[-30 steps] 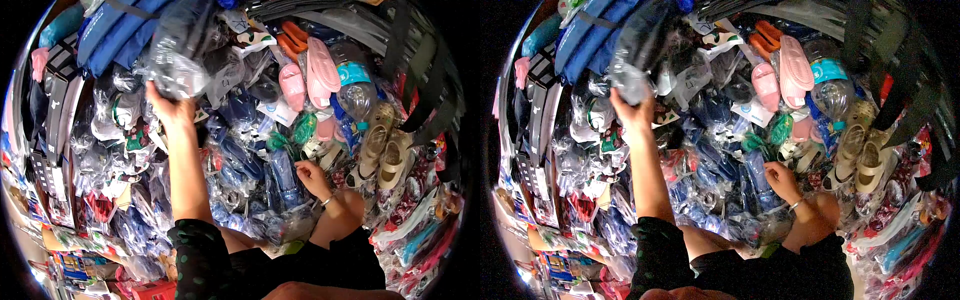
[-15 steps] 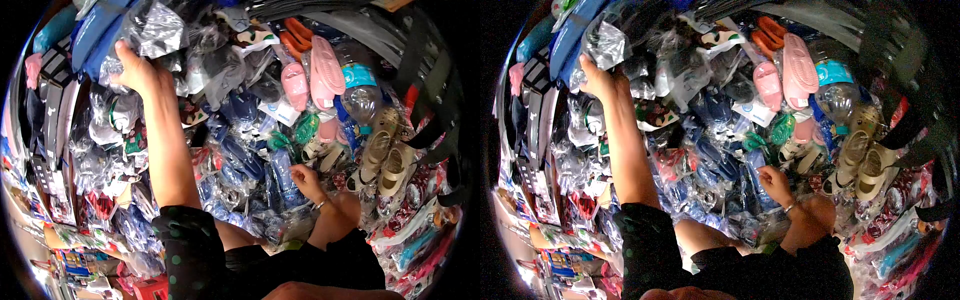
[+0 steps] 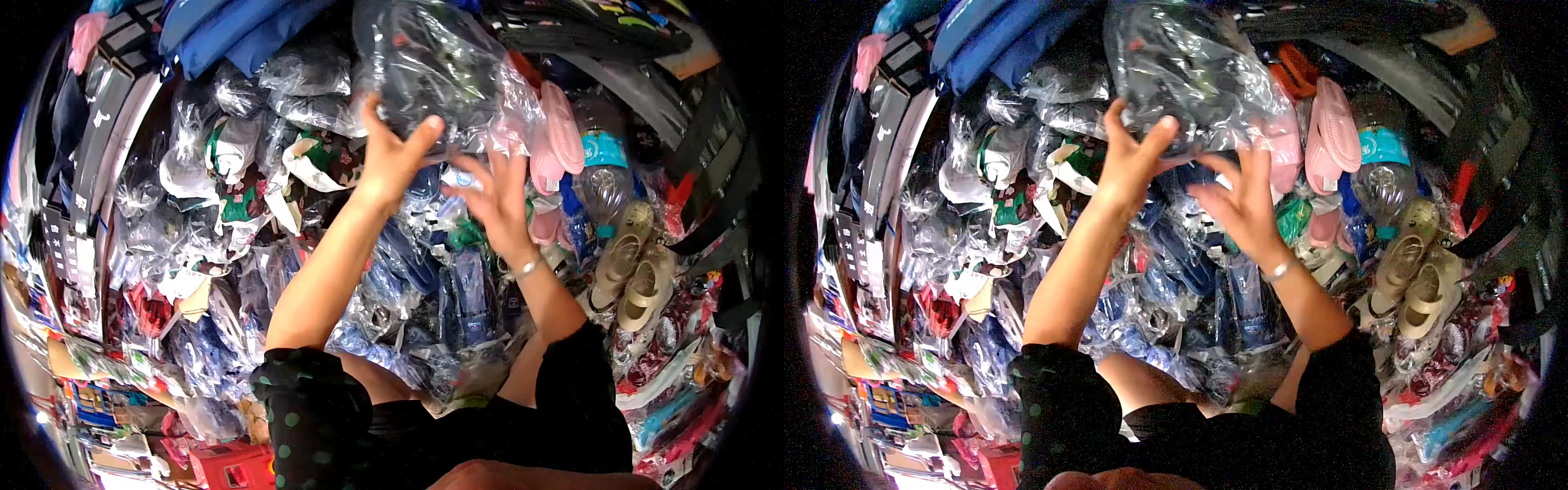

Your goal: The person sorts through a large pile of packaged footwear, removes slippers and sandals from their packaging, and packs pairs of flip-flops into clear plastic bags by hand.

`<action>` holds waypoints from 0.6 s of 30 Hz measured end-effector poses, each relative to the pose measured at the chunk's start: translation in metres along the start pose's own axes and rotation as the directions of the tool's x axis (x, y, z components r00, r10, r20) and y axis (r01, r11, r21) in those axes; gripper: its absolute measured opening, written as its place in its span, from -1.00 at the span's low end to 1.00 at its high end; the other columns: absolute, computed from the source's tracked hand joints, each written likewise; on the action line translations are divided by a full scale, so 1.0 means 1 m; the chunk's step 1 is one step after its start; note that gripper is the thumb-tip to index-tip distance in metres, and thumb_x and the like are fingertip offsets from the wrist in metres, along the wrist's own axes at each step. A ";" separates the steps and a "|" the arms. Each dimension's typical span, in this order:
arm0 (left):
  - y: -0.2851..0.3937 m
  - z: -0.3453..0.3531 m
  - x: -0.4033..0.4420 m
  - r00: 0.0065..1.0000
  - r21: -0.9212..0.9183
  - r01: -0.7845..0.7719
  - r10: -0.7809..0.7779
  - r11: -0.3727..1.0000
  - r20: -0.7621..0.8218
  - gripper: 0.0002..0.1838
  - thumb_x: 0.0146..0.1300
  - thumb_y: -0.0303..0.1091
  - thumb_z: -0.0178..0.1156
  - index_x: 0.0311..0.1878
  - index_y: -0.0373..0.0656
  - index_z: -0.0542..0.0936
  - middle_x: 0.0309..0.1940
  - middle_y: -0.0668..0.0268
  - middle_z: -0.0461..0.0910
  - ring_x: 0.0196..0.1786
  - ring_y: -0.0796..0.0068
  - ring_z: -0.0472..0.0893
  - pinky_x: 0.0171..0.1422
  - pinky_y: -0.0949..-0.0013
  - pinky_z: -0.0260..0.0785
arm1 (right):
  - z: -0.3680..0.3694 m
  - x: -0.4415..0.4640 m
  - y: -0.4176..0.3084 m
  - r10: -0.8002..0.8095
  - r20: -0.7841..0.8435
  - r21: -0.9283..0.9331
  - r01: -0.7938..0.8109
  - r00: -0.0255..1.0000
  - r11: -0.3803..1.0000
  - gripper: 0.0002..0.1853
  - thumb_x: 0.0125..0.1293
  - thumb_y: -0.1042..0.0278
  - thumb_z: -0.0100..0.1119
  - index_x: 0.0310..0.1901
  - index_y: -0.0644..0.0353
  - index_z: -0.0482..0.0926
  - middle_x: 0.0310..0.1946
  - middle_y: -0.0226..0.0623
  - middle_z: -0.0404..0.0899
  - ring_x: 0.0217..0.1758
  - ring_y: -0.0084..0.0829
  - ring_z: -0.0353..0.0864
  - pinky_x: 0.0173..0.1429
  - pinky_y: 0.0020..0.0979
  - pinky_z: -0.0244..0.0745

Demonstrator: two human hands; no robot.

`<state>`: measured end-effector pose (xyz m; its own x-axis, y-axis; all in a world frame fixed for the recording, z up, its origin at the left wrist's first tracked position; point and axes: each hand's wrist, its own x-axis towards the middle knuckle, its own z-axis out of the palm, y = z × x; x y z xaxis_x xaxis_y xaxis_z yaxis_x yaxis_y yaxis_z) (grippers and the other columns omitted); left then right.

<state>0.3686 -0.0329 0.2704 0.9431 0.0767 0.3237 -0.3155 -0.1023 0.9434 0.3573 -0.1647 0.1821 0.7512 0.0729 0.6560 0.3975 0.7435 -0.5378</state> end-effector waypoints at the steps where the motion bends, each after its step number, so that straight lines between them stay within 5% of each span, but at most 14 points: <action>1: 0.000 -0.002 0.002 0.999 0.063 -0.049 0.048 0.997 0.021 -0.12 0.13 -0.14 0.25 0.31 -0.12 -0.15 0.11 0.01 0.26 0.06 0.21 0.41 -0.01 0.15 0.45 | 0.013 0.023 -0.009 0.060 -0.048 -0.123 -0.065 0.997 0.990 -0.08 0.12 0.57 0.13 0.35 0.08 -0.32 0.25 -0.12 0.02 0.11 -0.23 0.33 -0.01 -0.27 0.51; 4: 0.049 -0.049 0.028 0.979 0.281 0.040 -0.094 0.959 0.179 -0.05 0.13 0.02 0.21 0.33 -0.19 -0.19 0.13 -0.04 0.27 0.16 0.10 0.34 0.06 0.09 0.41 | 0.031 0.051 0.005 -0.152 -0.174 -0.185 0.119 0.973 0.976 -0.03 0.07 0.56 0.23 0.35 0.11 -0.28 0.20 -0.12 0.11 0.08 -0.39 0.35 -0.12 -0.46 0.51; 5: 0.060 -0.075 0.052 0.986 0.003 0.084 -0.084 0.996 0.145 -0.05 0.13 0.04 0.19 0.33 -0.24 -0.17 0.18 -0.07 0.21 0.21 0.05 0.29 0.12 0.06 0.37 | 0.031 0.059 0.005 -0.161 -0.164 -0.191 0.129 0.973 0.973 -0.03 0.07 0.56 0.23 0.35 0.11 -0.28 0.20 -0.12 0.11 0.08 -0.39 0.35 -0.12 -0.46 0.51; 6: 0.067 -0.100 0.076 0.989 -0.276 0.123 -0.095 0.953 0.110 -0.06 0.14 0.05 0.17 0.33 -0.29 -0.15 0.23 -0.10 0.15 0.25 0.01 0.24 0.17 0.03 0.33 | 0.028 0.061 0.003 -0.193 -0.158 -0.245 0.151 0.968 0.958 -0.04 0.05 0.52 0.27 0.34 0.20 -0.24 0.21 -0.11 0.10 0.16 -0.35 0.26 0.09 -0.39 0.34; 7: 0.080 -0.111 0.092 0.995 -0.529 0.099 -0.093 0.843 0.038 -0.10 0.17 0.00 0.14 0.32 -0.34 -0.12 0.26 -0.11 0.07 0.29 -0.01 0.19 0.24 -0.01 0.25 | 0.028 0.062 0.001 -0.220 -0.152 -0.298 0.168 0.963 0.940 -0.05 0.04 0.48 0.31 0.32 0.28 -0.20 0.22 -0.10 0.08 0.25 -0.31 0.17 0.30 -0.32 0.17; 8: 0.091 -0.120 0.107 0.994 -0.741 0.049 -0.109 0.670 -0.033 -0.15 0.19 -0.06 0.12 0.31 -0.38 -0.10 0.30 -0.13 -0.01 0.32 -0.02 0.14 0.30 -0.04 0.18 | 0.032 0.065 -0.004 -0.217 -0.150 -0.304 0.164 0.964 0.939 -0.05 0.04 0.48 0.31 0.32 0.28 -0.20 0.22 -0.10 0.08 0.25 -0.31 0.17 0.30 -0.32 0.17; 10: 0.100 -0.132 0.128 0.998 -0.848 0.052 -0.057 0.527 0.026 -0.18 0.17 -0.19 0.11 0.31 -0.37 -0.11 0.33 -0.13 -0.10 0.36 -0.08 0.03 0.39 -0.07 0.02 | 0.037 0.075 -0.014 -0.369 -0.106 -0.515 0.267 0.923 0.815 -0.10 0.07 0.39 0.31 0.31 0.32 -0.13 0.23 -0.09 0.07 0.29 -0.30 0.11 0.36 -0.31 0.00; 12: 0.100 -0.128 0.131 0.997 -0.894 0.081 -0.037 0.441 0.072 -0.19 0.13 -0.29 0.10 0.31 -0.39 -0.12 0.32 -0.17 -0.08 0.36 -0.15 -0.01 0.41 -0.09 -0.04 | 0.031 0.086 -0.015 -0.454 -0.048 -0.608 0.334 0.890 0.720 -0.15 0.09 0.37 0.28 0.30 0.33 -0.06 0.26 -0.08 0.05 0.29 -0.30 0.10 0.37 -0.30 -0.04; 14: 0.115 -0.122 0.105 0.959 -0.869 0.038 0.227 0.494 0.171 -0.18 0.08 -0.35 0.13 0.30 -0.40 -0.11 0.30 -0.21 -0.07 0.35 -0.19 -0.01 0.40 -0.08 -0.03 | 0.042 0.095 -0.029 -0.464 -0.032 -0.550 0.372 0.885 0.748 -0.17 0.10 0.39 0.26 0.30 0.34 -0.05 0.27 -0.09 0.06 0.29 -0.30 0.11 0.36 -0.32 -0.02; 16: 0.142 -0.123 0.093 0.900 -0.870 0.058 0.351 0.490 0.257 -0.19 0.05 -0.38 0.16 0.28 -0.42 -0.06 0.29 -0.23 -0.05 0.35 -0.19 -0.01 0.43 -0.04 -0.06 | 0.042 0.113 -0.029 -0.569 0.074 -0.639 0.476 0.819 0.603 -0.26 0.11 0.42 0.22 0.28 0.33 0.06 0.22 -0.11 0.16 0.27 -0.32 0.15 0.34 -0.32 0.01; 18: 0.166 -0.145 0.106 0.742 -0.752 0.152 0.428 0.642 0.515 -0.27 0.09 -0.31 0.15 0.25 -0.40 0.03 0.27 -0.20 0.05 0.35 -0.14 0.04 0.46 -0.01 -0.15 | 0.049 0.140 -0.027 -0.561 0.075 -0.617 0.480 0.825 0.623 -0.38 0.17 0.43 0.16 0.24 0.33 0.15 0.14 -0.11 0.28 0.15 -0.36 0.31 0.24 -0.35 0.22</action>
<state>0.4008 0.1019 0.4716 0.6192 -0.4982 0.6070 -0.1389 0.6913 0.7090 0.4258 -0.1426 0.3141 0.3573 -0.3069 0.8821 0.9335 0.0881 -0.3475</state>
